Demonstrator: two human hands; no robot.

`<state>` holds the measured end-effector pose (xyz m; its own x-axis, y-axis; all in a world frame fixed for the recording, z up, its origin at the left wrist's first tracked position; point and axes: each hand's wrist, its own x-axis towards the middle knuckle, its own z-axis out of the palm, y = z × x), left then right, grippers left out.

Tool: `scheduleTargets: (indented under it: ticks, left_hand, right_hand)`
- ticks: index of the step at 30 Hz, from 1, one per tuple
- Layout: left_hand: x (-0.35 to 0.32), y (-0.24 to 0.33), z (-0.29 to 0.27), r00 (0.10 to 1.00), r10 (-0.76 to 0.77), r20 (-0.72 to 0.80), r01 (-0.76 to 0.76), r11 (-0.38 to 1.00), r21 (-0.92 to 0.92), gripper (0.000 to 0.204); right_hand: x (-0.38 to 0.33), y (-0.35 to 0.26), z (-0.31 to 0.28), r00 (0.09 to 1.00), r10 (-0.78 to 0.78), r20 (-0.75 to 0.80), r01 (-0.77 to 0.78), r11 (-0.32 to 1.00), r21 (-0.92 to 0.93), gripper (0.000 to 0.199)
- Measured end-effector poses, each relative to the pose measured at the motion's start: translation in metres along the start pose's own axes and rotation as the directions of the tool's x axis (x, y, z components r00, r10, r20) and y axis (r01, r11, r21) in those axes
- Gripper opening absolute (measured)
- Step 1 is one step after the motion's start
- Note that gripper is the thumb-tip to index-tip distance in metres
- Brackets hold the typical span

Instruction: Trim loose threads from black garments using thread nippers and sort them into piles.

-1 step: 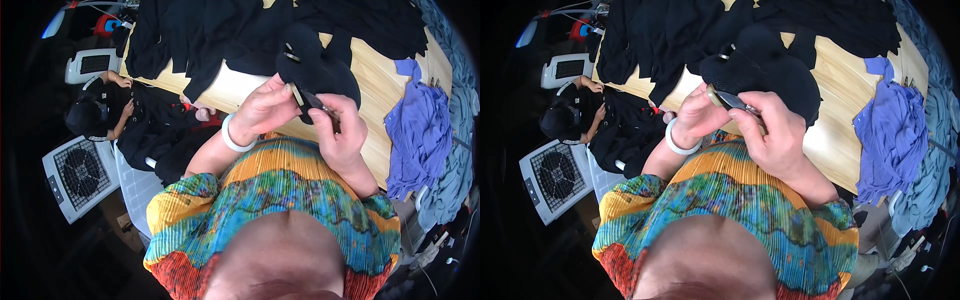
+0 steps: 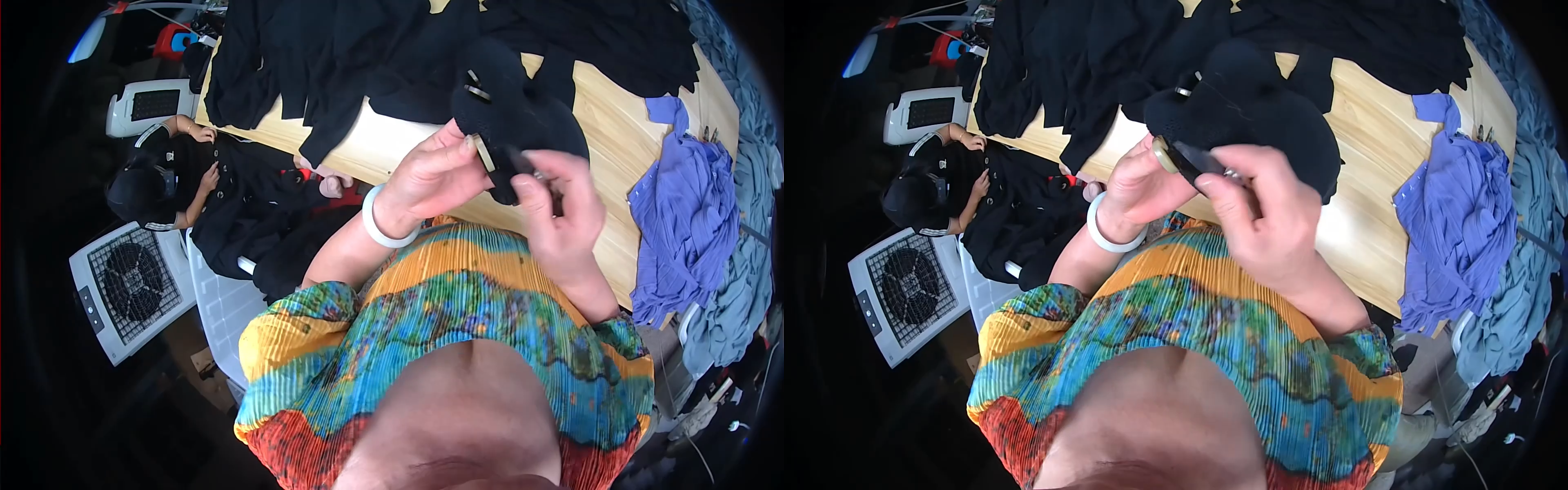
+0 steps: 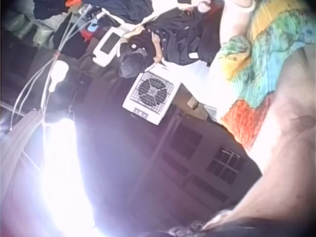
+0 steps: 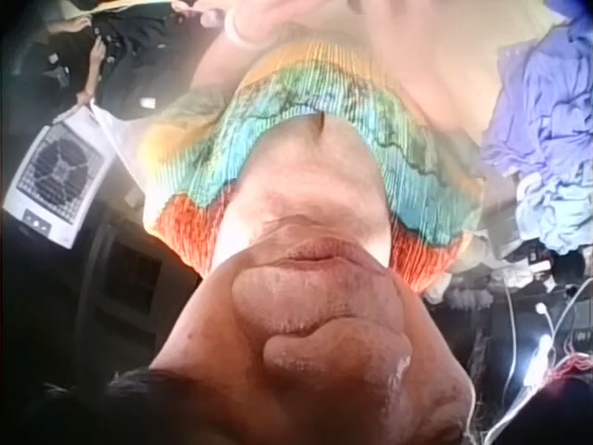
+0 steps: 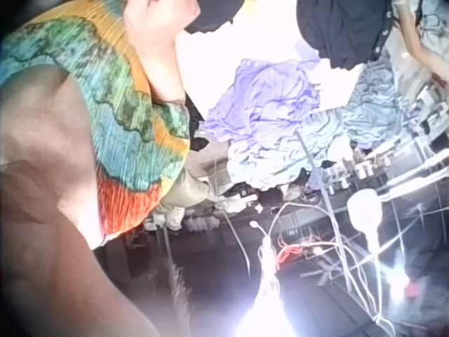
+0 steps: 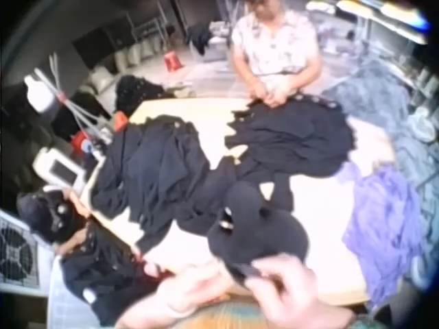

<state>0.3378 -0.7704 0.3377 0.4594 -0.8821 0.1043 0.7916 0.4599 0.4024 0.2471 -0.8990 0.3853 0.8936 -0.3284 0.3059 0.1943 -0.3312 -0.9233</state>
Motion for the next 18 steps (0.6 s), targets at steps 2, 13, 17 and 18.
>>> scheduleTargets:
  ticks: [2,13,17,18]
  left_hand:
    - [-0.001,0.001,-0.003,0.999,-0.009,0.032,0.01,0.999,-0.047,0.04]
    - [0.007,0.011,0.004,0.998,-0.026,-0.059,0.011,0.968,-0.251,0.037]
    - [0.01,0.012,-0.004,0.985,-0.036,-0.168,-0.019,0.949,-0.315,0.035]
    - [0.012,0.012,-0.004,0.985,-0.037,-0.166,-0.018,0.948,-0.317,0.035]
  right_hand:
    - [0.003,0.003,-0.006,0.992,0.107,-0.064,-0.096,0.982,0.16,0.022]
    - [0.004,0.034,-0.016,0.944,0.246,0.22,-0.309,0.894,0.325,0.045]
    - [0.011,0.038,-0.01,0.932,0.285,0.223,-0.358,0.812,0.461,0.028]
    - [0.013,0.037,-0.01,0.93,0.312,0.193,-0.367,0.809,0.46,0.027]
